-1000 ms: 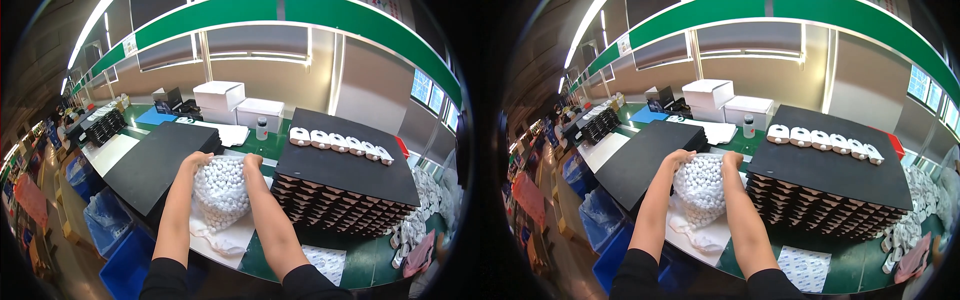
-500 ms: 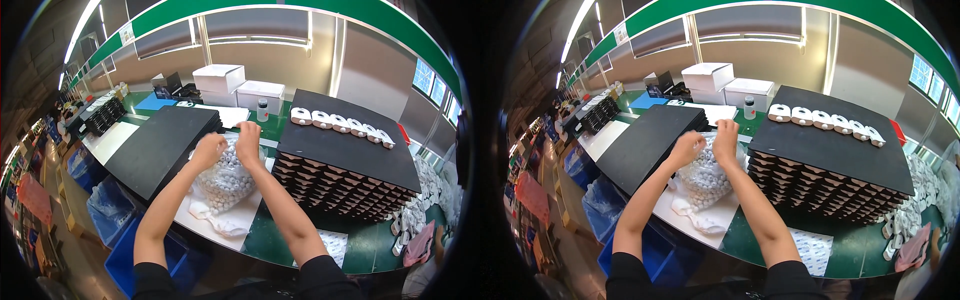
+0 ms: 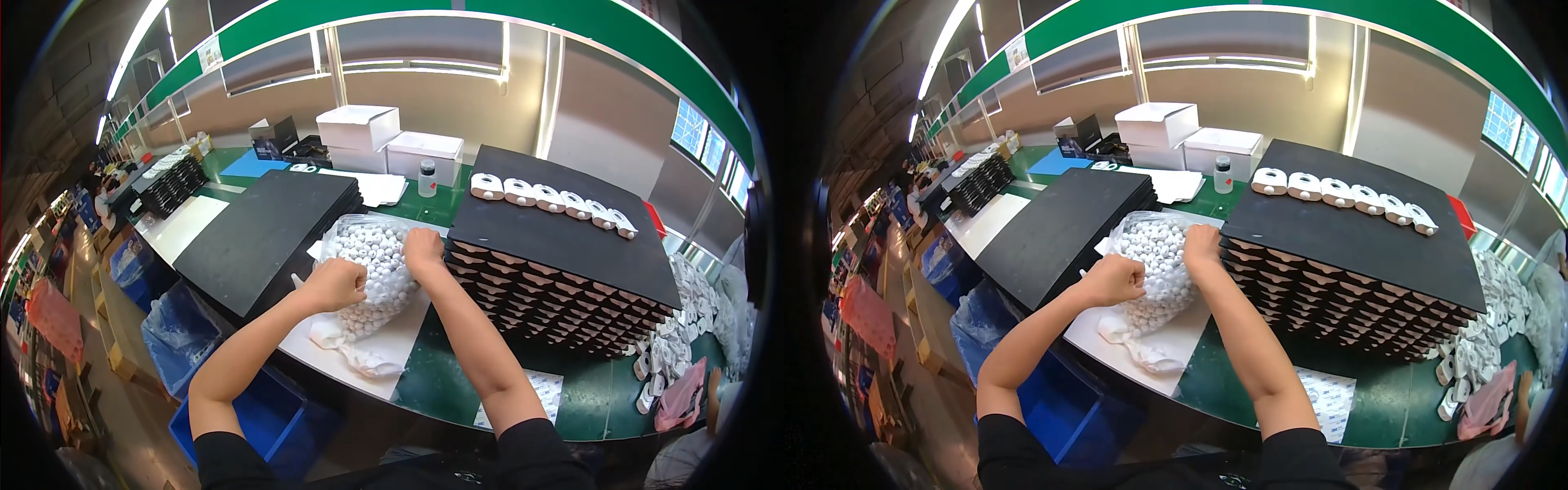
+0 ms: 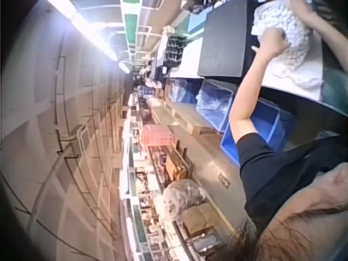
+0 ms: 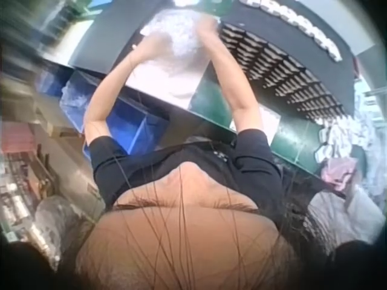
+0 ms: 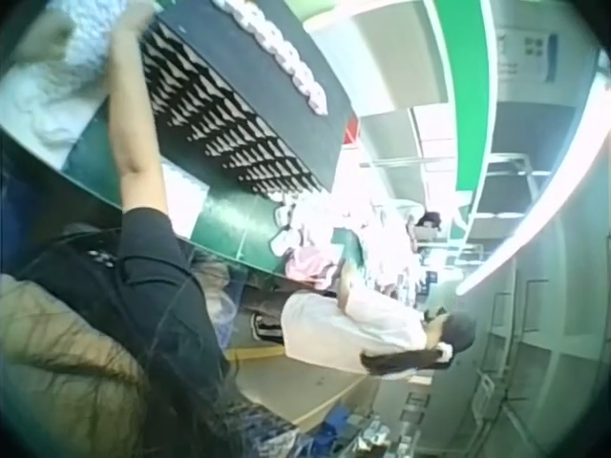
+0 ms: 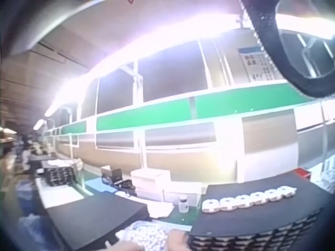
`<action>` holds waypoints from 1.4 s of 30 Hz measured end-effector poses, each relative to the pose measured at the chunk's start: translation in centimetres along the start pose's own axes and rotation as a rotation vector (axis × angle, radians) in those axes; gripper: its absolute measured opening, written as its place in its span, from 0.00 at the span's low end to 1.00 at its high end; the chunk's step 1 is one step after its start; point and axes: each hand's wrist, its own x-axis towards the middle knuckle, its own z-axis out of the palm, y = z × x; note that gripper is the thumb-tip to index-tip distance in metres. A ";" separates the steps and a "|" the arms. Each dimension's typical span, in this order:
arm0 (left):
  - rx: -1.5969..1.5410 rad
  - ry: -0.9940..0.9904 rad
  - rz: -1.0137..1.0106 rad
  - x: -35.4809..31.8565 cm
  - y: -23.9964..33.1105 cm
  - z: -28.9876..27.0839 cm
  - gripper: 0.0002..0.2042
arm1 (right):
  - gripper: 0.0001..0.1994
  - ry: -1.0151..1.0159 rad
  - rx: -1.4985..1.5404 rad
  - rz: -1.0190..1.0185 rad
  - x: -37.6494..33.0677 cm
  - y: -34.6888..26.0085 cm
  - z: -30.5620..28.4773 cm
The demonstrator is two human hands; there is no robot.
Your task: Assembling and packaging small lighting components into plastic bags at a factory workbench.
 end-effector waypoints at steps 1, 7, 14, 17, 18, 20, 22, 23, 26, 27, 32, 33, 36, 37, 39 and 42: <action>-0.002 0.001 0.008 0.0 0.3 0.1 0.06 | 0.05 0.004 -0.004 0.006 0.2 0.3 0.3; 0.372 0.315 0.231 -1.2 -0.1 0.0 0.04 | 0.07 0.107 0.457 0.167 0.3 0.3 0.3; 0.744 0.615 0.438 -2.5 -2.4 3.5 0.06 | 0.07 0.079 2.097 0.965 4.6 -0.2 5.5; 0.771 0.696 0.449 -3.3 -2.6 4.8 0.06 | 0.07 0.202 2.112 1.149 3.5 -1.2 5.9; 0.724 0.713 0.482 -2.8 -2.4 5.9 0.06 | 0.06 0.338 2.094 1.357 4.2 -0.4 5.8; 0.648 0.609 0.415 -4.8 -3.4 7.0 0.07 | 0.06 0.312 2.032 1.442 1.9 -2.8 3.0; 0.222 0.677 0.297 -4.2 -2.6 7.7 0.06 | 0.05 0.474 2.126 1.397 2.3 -1.8 3.6; 0.044 0.692 0.229 -4.2 -1.9 7.7 0.06 | 0.05 0.496 2.046 1.230 3.0 -0.4 5.3; -0.426 0.818 -0.139 -3.9 -3.9 7.9 0.07 | 0.14 0.493 1.658 0.768 2.1 0.3 7.0; -0.602 0.830 -0.271 -4.4 -4.6 7.0 0.09 | 0.15 0.501 1.542 0.652 0.0 -2.1 5.4; -0.691 0.734 -0.644 -2.7 -4.5 5.1 0.17 | 0.23 0.698 0.400 -0.261 -7.5 -4.4 2.4; -0.693 0.735 -0.643 -2.4 -4.7 4.9 0.17 | 0.16 0.657 0.388 -0.417 -8.3 -4.4 2.4; -0.547 0.641 -0.679 -2.1 -7.0 5.5 0.14 | 0.12 0.400 0.472 -0.546 -9.4 -4.1 3.1; -0.560 0.666 -0.685 -2.0 -8.2 5.8 0.12 | 0.10 0.401 0.410 -0.552 -9.7 -4.0 3.0; -0.844 0.666 -0.761 -2.1 -7.9 5.1 0.09 | 0.09 0.342 0.385 -0.550 -9.7 -3.3 3.1; -1.651 0.726 -0.743 -2.3 -9.7 5.4 0.06 | 0.09 0.271 0.342 -0.541 -10.0 -2.1 3.2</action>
